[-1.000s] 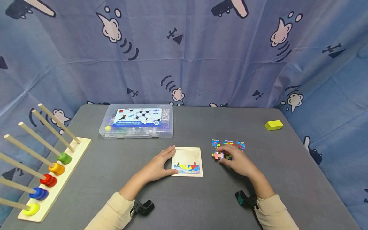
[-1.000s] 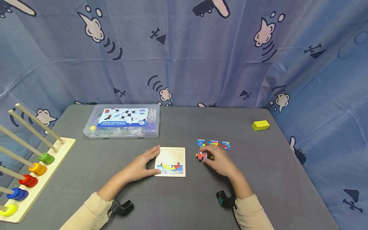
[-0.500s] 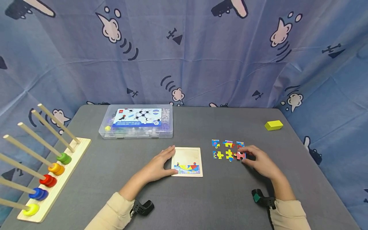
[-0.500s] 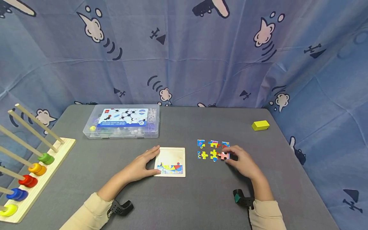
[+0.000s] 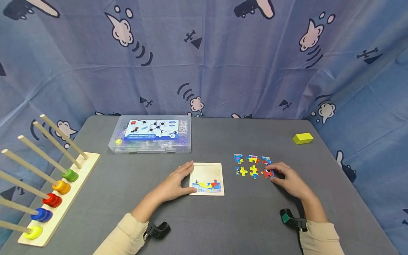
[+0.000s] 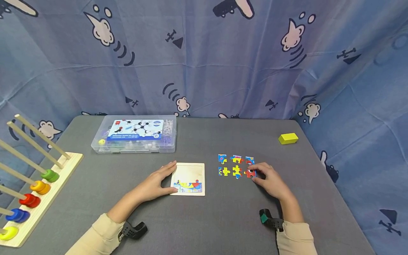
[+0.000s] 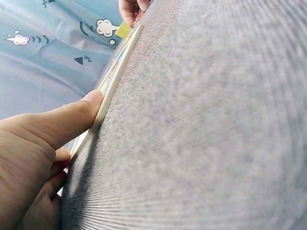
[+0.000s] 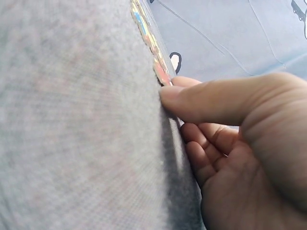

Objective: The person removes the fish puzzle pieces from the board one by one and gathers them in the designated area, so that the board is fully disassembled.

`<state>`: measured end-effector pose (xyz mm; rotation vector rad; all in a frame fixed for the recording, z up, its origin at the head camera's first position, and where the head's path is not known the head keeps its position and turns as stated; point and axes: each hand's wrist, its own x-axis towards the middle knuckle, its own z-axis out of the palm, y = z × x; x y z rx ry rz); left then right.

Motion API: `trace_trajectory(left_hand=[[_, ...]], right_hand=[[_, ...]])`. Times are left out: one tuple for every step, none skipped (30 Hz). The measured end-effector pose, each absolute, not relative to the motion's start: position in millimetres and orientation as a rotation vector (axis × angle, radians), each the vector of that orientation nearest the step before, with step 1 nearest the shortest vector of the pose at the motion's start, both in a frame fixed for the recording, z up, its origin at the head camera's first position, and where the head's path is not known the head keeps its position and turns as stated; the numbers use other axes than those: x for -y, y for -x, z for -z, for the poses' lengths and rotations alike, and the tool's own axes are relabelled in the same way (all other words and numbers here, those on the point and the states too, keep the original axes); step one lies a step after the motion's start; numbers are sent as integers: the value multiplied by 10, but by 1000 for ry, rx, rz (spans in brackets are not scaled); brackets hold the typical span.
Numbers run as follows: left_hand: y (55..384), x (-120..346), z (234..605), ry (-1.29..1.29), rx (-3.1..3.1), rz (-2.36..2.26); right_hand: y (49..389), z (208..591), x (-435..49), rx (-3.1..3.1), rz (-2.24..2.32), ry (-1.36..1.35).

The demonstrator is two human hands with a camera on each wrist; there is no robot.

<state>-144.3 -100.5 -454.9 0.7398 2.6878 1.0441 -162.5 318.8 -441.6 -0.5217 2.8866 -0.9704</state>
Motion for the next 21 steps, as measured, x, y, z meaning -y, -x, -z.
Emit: trace_trajectory(left_hand=[[1444,1004,4545,-742,-2687,-1050],[1444,1005,4539,-746,-2688,-1055],[1443,1006,4532,-750,-2687,-1059],[1443,1005,4526,-754,-2686,-1062],[1441,1004,4517,-750,-2683,-1064],[1441,1005,4516,-750,-2682,-1063],[1440,1006,4514,-749,-2683,-1060],[1439,1006,4512,-746,-2684,-1055],[1438,1005,4511,-741,-2685,-1049],[1437,1005,4512,-737,-2686,-1042],[1438,1005,4514,-734,-2688,-1036],[1437,1006,4516,-736,-2691,-1034],[1437,1007,4516,-738,-2693,-1032],[1437,1006,4516,-737,-2695,-1028],[1438,1007,4517,-738,-2696,-1025],[1438,1008,4517,-740,-2695,-1023],[1436,1010,4517,-744,-2695,-1021],[1434,1011,4515,-750,-2694,-1020],[1432,1013,4511,-750,-2690,-1015],[1431,1014,4510,-753,-2686,-1011],[1427,1016,4504,-758,-2682,-1009]], right_hand=[[1624,4418,-3189,-2886,971,524],[1622,4419,-3189,-2884,971,525],[1622,4418,-3189,-2879,973,527],[1621,4416,-3186,-2877,974,528],[1619,4412,-3183,-2876,975,530],[1617,4409,-3180,-2877,979,535],[1616,4407,-3177,-2874,984,538],[1617,4405,-3175,-2871,991,539],[1619,4406,-3173,-2868,999,539],[1620,4407,-3173,-2866,1008,536],[1622,4411,-3177,-2867,1016,531],[1624,4416,-3183,-2867,1022,521],[1626,4419,-3190,-2864,1026,502],[1627,4419,-3195,-2862,1031,483],[1628,4420,-3200,-2861,1033,468],[1627,4418,-3202,-2863,1038,454],[1621,4412,-3202,-2865,1042,438],[1614,4403,-3196,-2866,1050,427],[1606,4391,-3184,-2868,1058,419],[1599,4379,-3168,-2876,1064,415],[1592,4368,-3146,-2885,1070,413]])
